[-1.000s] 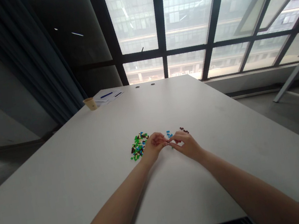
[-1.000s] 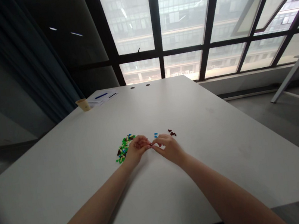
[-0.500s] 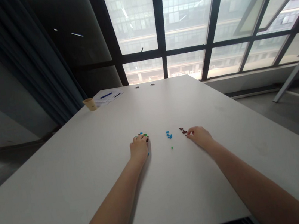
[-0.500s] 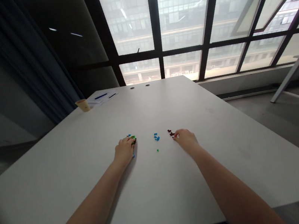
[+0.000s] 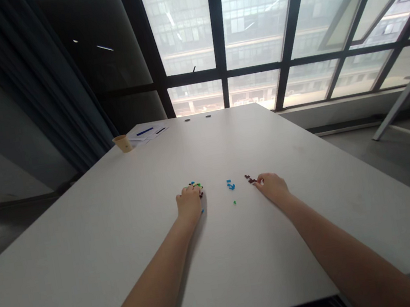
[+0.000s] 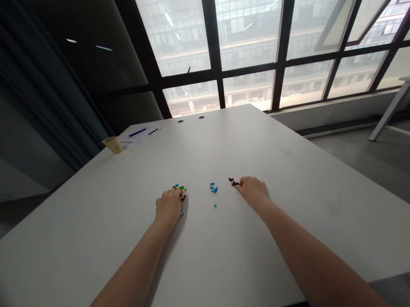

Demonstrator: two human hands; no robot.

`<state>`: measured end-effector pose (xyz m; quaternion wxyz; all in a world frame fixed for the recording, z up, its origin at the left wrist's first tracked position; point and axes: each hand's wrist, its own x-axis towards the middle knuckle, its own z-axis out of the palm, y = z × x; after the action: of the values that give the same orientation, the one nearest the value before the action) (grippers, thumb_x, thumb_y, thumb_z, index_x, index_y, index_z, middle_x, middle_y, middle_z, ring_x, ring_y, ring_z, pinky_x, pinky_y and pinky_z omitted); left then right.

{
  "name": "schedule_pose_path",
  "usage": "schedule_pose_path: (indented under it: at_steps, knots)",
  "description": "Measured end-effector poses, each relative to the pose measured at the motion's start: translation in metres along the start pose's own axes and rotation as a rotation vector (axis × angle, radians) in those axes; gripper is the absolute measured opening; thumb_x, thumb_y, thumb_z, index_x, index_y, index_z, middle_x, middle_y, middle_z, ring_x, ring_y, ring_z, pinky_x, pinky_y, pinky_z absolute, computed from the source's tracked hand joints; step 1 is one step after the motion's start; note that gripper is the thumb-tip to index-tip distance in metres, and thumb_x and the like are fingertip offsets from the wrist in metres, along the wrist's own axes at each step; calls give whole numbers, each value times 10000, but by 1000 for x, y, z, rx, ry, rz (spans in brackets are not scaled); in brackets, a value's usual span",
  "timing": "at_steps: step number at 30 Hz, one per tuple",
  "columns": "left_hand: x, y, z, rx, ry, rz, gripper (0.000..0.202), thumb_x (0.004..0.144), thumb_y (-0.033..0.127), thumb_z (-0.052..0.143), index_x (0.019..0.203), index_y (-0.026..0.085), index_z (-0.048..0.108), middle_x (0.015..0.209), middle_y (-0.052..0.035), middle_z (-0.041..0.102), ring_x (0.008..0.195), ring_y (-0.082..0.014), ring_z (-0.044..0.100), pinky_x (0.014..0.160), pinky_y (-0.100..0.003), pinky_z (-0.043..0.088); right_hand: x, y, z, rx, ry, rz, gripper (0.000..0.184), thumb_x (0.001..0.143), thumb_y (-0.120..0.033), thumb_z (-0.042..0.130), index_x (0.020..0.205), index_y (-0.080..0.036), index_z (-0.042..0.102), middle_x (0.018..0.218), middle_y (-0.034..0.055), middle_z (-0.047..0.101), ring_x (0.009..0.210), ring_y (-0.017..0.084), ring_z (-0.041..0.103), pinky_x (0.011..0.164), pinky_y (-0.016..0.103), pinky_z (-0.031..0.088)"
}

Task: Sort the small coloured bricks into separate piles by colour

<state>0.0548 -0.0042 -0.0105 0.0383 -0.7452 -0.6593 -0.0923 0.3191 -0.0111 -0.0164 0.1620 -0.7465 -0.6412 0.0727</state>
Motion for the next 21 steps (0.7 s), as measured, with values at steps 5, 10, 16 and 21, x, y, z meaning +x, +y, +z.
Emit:
schedule_pose_path:
  at_steps: [5, 10, 16, 21]
  knots:
    - [3, -1, 0, -169, 61, -13, 260, 817, 109, 314, 871, 151, 564, 937, -113, 595, 907, -236, 518, 749, -348, 395, 2, -3, -3, 68, 113, 6, 253, 771, -375, 467, 718, -216, 656, 760, 50, 653, 686, 160, 560, 581, 252, 334]
    - [7, 4, 2, -599, 20, 13, 168, 790, 147, 424, 800, 157, 592, 850, -76, 632, 829, -184, 555, 780, -315, 410, 1, -7, -3, 123, 173, -53, 269, 772, -353, 446, 689, -202, 653, 725, 44, 637, 657, 146, 534, 592, 247, 326]
    - [-2, 23, -1, -1686, -449, -249, 125, 688, 217, 651, 792, 159, 613, 902, -51, 656, 721, -98, 586, 678, -216, 446, 2, -5, 1, 141, 178, -92, 280, 772, -345, 439, 681, -188, 652, 699, 44, 627, 637, 139, 513, 596, 242, 319]
    - [-9, 31, -8, -1984, -621, -437, 167, 635, 155, 716, 773, 160, 622, 812, -9, 654, 628, -62, 577, 600, -182, 453, 3, -5, 3, 167, 173, -112, 262, 767, -338, 456, 661, -188, 643, 677, 40, 614, 613, 133, 493, 575, 237, 303]
